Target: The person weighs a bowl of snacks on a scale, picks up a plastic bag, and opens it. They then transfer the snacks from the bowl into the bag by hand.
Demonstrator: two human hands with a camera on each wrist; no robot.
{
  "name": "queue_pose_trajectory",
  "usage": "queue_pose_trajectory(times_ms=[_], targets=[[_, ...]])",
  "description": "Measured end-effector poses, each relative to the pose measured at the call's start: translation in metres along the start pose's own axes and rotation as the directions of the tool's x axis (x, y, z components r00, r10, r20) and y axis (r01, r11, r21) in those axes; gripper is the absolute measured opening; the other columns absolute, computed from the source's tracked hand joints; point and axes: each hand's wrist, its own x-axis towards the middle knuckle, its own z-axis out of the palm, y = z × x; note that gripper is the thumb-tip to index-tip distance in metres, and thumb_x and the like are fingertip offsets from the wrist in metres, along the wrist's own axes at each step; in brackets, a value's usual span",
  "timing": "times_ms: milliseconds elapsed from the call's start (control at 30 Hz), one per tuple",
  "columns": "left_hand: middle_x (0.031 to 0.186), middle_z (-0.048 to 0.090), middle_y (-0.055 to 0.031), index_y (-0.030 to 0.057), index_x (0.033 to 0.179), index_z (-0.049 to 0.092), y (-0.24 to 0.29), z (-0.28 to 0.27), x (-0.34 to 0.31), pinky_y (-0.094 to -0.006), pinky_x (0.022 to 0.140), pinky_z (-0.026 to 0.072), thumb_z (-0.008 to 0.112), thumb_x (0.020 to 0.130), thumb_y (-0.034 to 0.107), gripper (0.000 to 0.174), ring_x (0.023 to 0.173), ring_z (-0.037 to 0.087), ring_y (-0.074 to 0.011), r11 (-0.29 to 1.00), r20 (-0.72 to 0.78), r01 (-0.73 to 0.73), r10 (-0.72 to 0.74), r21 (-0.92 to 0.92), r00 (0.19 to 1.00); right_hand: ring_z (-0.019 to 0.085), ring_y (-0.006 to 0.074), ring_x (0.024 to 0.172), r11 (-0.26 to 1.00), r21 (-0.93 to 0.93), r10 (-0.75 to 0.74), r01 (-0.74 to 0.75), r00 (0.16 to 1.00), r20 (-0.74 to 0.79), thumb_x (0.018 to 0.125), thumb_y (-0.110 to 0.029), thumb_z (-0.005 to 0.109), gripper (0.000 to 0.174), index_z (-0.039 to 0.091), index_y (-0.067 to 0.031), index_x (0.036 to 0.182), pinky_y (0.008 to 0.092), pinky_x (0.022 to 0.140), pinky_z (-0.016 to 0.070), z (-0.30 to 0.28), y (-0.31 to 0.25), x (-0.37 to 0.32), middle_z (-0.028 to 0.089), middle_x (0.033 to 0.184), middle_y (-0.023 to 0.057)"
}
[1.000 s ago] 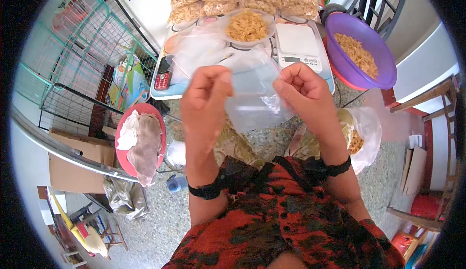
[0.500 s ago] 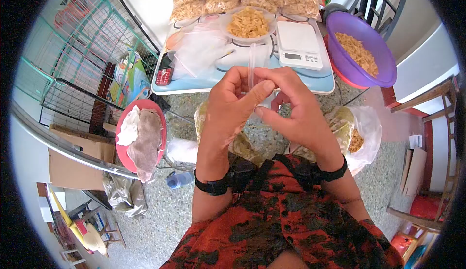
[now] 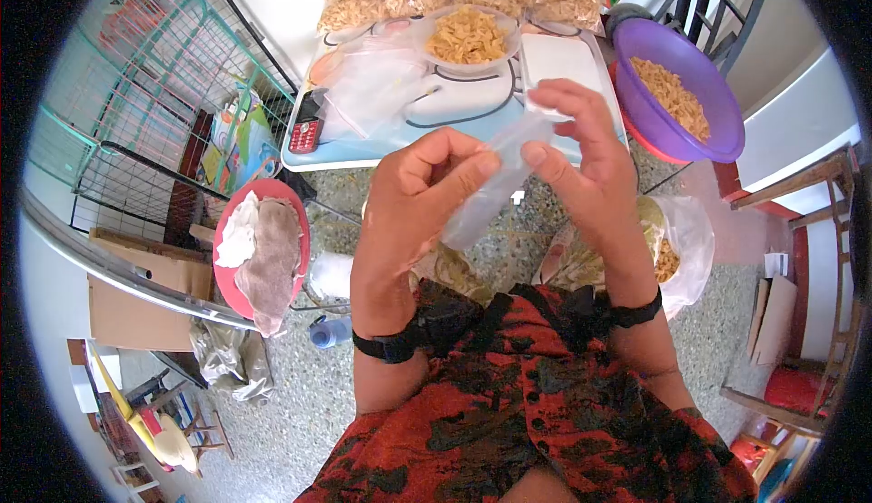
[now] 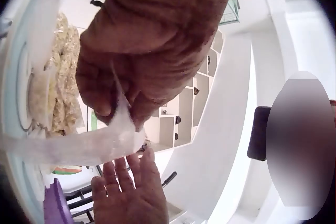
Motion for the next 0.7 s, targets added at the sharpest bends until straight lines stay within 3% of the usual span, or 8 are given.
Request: queue_pose_trajectory(times_ms=[67, 133, 233, 333, 567, 700], targets=[[0.082, 0.064, 0.0029, 0.0040, 0.092, 0.065, -0.001, 0.004, 0.000, -0.0191, 0.065, 0.0430, 0.071, 0.089, 0.016, 0.014, 0.072, 0.055, -0.0044, 0.997, 0.058, -0.038, 0.042, -0.065, 0.997, 0.059, 0.0098, 0.088, 0.986, 0.112, 0.110, -0.123, 0.987, 0.119, 0.086, -0.023, 0.072, 0.030, 0.065, -0.0058, 0.110, 0.0270, 0.071, 0.0490, -0.002, 0.001, -0.002, 0.063, 0.105, 0.0047], [0.085, 0.065, 0.0016, 0.0038, 0.094, 0.065, 0.002, 0.005, 0.001, -0.0196, 0.067, 0.0441, 0.072, 0.087, 0.014, 0.014, 0.073, 0.056, -0.0049, 0.999, 0.074, -0.035, 0.033, 0.016, 0.997, 0.060, 0.0085, 0.083, 0.879, 0.270, 0.319, -0.392, 0.906, 0.277, 0.087, -0.023, 0.072, 0.024, 0.068, -0.0042, 0.102, 0.0254, 0.070, 0.0483, -0.003, -0.006, -0.007, 0.067, 0.096, 0.0030], [0.091, 0.066, -0.0007, 0.0029, 0.099, 0.065, -0.005, 0.001, 0.004, -0.0207, 0.070, 0.0461, 0.072, 0.087, 0.015, 0.019, 0.078, 0.058, -0.0057, 0.998, 0.071, -0.063, 0.063, 0.001, 0.996, 0.059, 0.0067, 0.077, 0.807, 0.287, 0.418, -0.516, 0.843, 0.339, 0.089, -0.022, 0.070, 0.020, 0.069, -0.0022, 0.092, 0.0237, 0.069, 0.0474, -0.004, -0.013, -0.008, 0.066, 0.081, -0.0008], [0.090, 0.067, -0.0002, 0.0019, 0.103, 0.066, -0.007, -0.007, 0.006, -0.0208, 0.069, 0.0453, 0.072, 0.088, 0.019, 0.023, 0.078, 0.057, -0.0051, 0.998, 0.041, -0.031, 0.033, -0.046, 0.999, 0.058, 0.0056, 0.076, 0.839, 0.352, 0.352, -0.416, 0.907, 0.232, 0.090, -0.020, 0.069, 0.020, 0.069, -0.0005, 0.090, 0.0226, 0.068, 0.0464, -0.002, -0.008, -0.008, 0.065, 0.082, -0.0011], [0.088, 0.067, 0.0009, 0.0023, 0.107, 0.069, -0.023, -0.015, 0.011, -0.0196, 0.066, 0.0426, 0.068, 0.091, 0.025, 0.028, 0.074, 0.055, -0.0054, 0.960, 0.063, 0.088, -0.074, -0.264, 0.995, 0.055, 0.0050, 0.078, 0.873, 0.341, 0.313, -0.349, 0.936, 0.159, 0.091, -0.018, 0.067, 0.015, 0.068, -0.0027, 0.092, 0.0215, 0.069, 0.0448, -0.004, -0.013, -0.005, 0.062, 0.082, -0.0024], [0.086, 0.067, 0.0026, 0.0031, 0.102, 0.070, -0.028, -0.014, 0.012, -0.0198, 0.064, 0.0409, 0.069, 0.090, 0.025, 0.025, 0.072, 0.053, -0.0044, 0.971, 0.092, 0.083, -0.064, -0.226, 0.994, 0.055, 0.0048, 0.078, 0.880, 0.331, 0.302, -0.341, 0.939, 0.163, 0.092, -0.018, 0.066, 0.014, 0.066, -0.0039, 0.094, 0.0215, 0.069, 0.0445, -0.003, -0.011, -0.007, 0.062, 0.083, -0.0029]])
